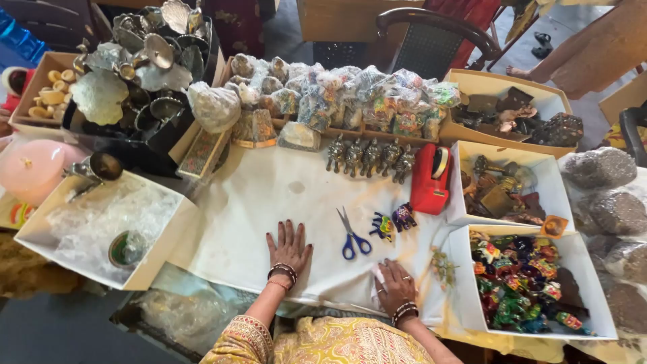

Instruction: The person prepares a piece of bubble wrap and places a small metal figurine on it. They then use a cloth to wipe the figurine before wrapping it securely in the bubble wrap.

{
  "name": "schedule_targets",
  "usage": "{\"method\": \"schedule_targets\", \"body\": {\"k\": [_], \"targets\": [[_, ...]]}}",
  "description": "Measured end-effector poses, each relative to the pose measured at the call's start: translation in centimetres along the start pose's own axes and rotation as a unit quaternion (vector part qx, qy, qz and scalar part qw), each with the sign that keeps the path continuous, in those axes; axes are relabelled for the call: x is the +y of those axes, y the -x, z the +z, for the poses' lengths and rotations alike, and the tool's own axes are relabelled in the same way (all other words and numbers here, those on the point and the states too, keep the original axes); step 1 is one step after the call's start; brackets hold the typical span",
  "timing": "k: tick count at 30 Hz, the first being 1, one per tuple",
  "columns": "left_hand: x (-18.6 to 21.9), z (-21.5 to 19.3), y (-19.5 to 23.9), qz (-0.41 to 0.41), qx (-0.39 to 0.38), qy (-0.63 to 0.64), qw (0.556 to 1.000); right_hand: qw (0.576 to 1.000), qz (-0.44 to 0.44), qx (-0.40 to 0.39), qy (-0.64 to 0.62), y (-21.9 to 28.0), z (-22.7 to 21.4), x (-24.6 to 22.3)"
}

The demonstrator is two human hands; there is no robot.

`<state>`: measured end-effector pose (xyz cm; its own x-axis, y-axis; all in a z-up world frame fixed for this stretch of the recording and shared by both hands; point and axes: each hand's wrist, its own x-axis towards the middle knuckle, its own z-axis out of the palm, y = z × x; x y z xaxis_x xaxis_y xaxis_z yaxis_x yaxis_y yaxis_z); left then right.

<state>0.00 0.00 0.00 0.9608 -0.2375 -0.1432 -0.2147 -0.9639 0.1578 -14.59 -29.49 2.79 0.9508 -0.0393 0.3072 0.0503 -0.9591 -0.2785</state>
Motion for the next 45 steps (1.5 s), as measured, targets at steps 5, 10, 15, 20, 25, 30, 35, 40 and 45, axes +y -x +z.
{"method": "schedule_targets", "body": {"k": [5,10,15,20,25,30,35,40,45], "targets": [[3.1,-0.7,5.3,0.002,-0.039,-0.017,0.999,0.998,-0.057,-0.027,-0.015,3.4,0.2,1.2],[5.2,4.5,10.8,0.080,0.115,-0.006,0.990,0.988,-0.146,-0.056,-0.006,6.3,1.1,2.7],[7.8,6.4,16.3,0.137,0.195,0.003,0.971,0.957,-0.125,-0.248,-0.087,4.9,0.3,3.2],[10.5,1.3,18.7,0.046,-0.147,0.021,0.988,0.982,-0.096,-0.114,-0.119,0.0,-3.0,0.4],[11.0,0.0,19.2,0.058,-0.137,0.026,0.988,0.958,-0.172,-0.219,0.065,0.4,-2.7,-0.3],[10.8,0.1,19.2,0.078,-0.134,0.013,0.988,0.968,-0.151,-0.201,0.020,1.2,-2.1,0.2],[9.1,4.8,18.3,0.139,0.020,0.035,0.990,0.973,-0.162,-0.161,0.008,1.5,-1.6,0.6],[6.2,4.0,16.5,0.128,-0.061,0.038,0.989,0.975,-0.157,-0.155,0.019,1.5,-1.4,0.3],[0.3,1.5,12.7,0.025,0.103,0.034,0.994,0.976,-0.142,-0.159,0.039,1.4,-1.2,0.0]]}}
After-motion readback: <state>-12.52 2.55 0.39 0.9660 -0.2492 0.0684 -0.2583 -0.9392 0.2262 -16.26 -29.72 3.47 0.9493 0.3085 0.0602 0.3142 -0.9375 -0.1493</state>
